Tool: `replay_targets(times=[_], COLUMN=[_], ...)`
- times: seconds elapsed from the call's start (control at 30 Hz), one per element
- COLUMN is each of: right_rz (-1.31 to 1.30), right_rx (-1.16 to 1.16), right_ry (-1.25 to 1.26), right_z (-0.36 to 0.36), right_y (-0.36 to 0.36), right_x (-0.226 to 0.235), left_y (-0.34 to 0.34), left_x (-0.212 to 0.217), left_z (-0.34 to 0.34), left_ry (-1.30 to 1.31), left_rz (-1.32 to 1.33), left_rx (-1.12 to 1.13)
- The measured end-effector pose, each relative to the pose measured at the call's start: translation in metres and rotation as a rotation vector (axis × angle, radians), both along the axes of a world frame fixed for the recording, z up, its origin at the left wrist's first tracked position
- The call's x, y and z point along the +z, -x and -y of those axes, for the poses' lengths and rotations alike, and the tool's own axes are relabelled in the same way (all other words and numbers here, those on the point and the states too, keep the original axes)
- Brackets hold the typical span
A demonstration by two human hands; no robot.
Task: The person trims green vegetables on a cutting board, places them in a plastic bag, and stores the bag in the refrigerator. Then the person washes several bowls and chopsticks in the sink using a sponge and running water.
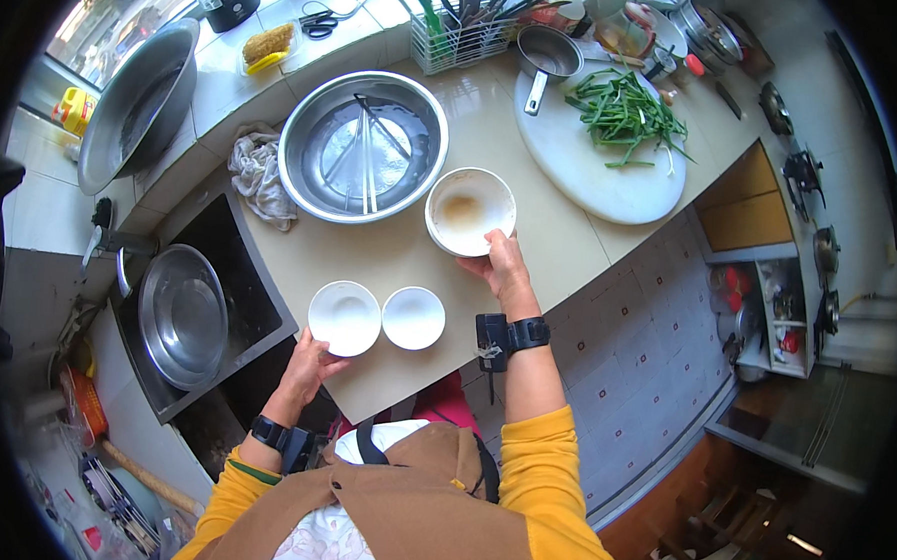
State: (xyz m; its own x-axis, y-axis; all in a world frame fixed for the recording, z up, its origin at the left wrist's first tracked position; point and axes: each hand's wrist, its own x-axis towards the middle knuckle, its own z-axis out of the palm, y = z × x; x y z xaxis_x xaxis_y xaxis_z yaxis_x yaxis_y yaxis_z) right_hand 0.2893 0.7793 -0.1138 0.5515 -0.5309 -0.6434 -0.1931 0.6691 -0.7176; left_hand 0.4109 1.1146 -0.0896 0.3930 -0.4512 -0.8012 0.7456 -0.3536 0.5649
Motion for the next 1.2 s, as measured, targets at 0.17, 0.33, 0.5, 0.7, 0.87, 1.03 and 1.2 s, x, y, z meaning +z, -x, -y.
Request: replay_targets(times=[0.17,0.33,0.5,0.7,0.87,1.03,1.2], right_rz=[-0.06,-0.563,-0.487,-0.356,-0.197,-0.094,-0.02], right_rx=[0.102,0.472,0.487,0.381,0.319,0.419,0.418], right_ry=[0.08,0.528,0.798,0.718,0.647,0.54,0.352], right_z=[0.042,0.08,0.081,0.08,0.062,0.003,-0.093], right_y=[-0.012,-0.017,-0.018,-0.013,-0.011,-0.034,-0.066], right_x=[0.015,0.047,0.048,0.043,0.086,0.118,0.108], left_y=[0.001,-0.001,0.001,0.006,0.016,-0.005,-0.064], left_x=[-0.003,-0.009,-0.008,0.004,0.018,0.006,-0.022], left_z=[0.016,0.035,0.048,0.031,0.013,-0.01,-0.068], left_ry=[-0.031,0.001,-0.063,-0.254,-0.03,0.163,0.289], left_rz=[0.083,0.115,0.13,0.353,0.526,0.42,0.12], left_rx=[0.088,0.152,0.168,0.307,0.533,0.605,0.899])
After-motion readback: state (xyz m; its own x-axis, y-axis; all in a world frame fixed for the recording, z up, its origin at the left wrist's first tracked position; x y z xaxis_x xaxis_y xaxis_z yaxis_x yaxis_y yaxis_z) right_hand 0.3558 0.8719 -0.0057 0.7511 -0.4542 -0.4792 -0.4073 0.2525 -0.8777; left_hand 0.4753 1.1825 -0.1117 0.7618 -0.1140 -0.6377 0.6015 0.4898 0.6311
